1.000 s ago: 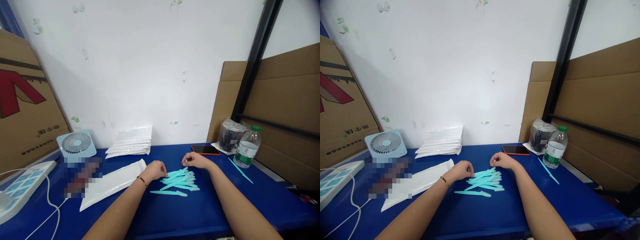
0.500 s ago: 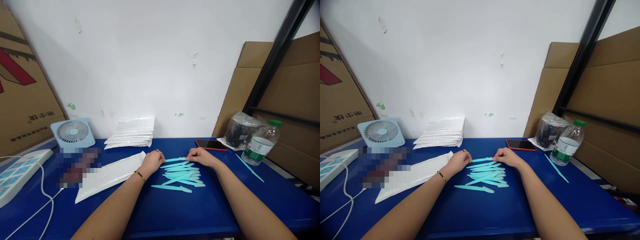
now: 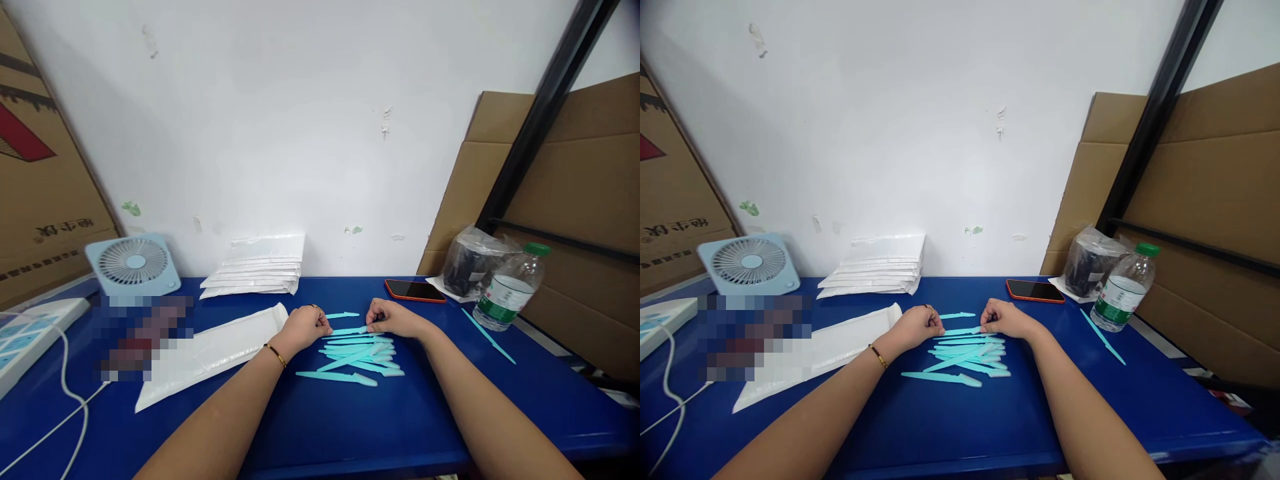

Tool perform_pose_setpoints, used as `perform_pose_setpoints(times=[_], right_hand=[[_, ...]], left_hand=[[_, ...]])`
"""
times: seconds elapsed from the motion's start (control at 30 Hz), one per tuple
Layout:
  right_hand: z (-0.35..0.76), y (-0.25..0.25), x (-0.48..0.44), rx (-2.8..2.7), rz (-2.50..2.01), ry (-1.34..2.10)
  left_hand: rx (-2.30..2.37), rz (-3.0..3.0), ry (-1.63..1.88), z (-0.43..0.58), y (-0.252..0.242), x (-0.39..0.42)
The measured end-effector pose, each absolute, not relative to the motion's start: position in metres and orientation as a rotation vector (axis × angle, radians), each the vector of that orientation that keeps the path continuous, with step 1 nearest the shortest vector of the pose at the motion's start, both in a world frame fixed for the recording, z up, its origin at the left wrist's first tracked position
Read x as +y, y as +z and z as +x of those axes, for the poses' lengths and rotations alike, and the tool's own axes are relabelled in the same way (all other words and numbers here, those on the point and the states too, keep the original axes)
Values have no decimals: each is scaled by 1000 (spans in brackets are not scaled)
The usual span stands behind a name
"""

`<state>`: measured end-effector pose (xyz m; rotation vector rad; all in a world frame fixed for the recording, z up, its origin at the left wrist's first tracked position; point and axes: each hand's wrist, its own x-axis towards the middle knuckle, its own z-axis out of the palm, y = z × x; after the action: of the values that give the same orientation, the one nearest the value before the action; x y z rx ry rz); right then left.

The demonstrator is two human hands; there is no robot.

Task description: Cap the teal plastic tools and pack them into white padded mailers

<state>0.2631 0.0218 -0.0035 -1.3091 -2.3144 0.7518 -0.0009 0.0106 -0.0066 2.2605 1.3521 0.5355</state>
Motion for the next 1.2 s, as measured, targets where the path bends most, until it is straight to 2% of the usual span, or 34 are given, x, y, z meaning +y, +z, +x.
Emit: perform_pose_setpoints(times=[0.23, 0.4, 0.57, 0.73, 1.03, 1.2], right_hand=[[288, 3, 25, -2212, -1367, 796], [301, 10, 22, -2157, -1413, 630], [282, 12, 15, -2383, -1327, 660], [273, 11, 15, -2458, -1357, 719], [304, 17, 17, -2228, -1519, 666], [293, 20, 8, -2430, -1426, 775]], left_hand=[[1368, 2343, 680, -7, -5, 15], [1411, 2388, 836, -11, -2, 14], [1297, 2451, 580, 0, 2, 4], [1372, 2382, 398, 4, 4, 2], [1576, 2455, 469, -13, 11, 9], [1365, 2423, 463, -3, 11, 1]])
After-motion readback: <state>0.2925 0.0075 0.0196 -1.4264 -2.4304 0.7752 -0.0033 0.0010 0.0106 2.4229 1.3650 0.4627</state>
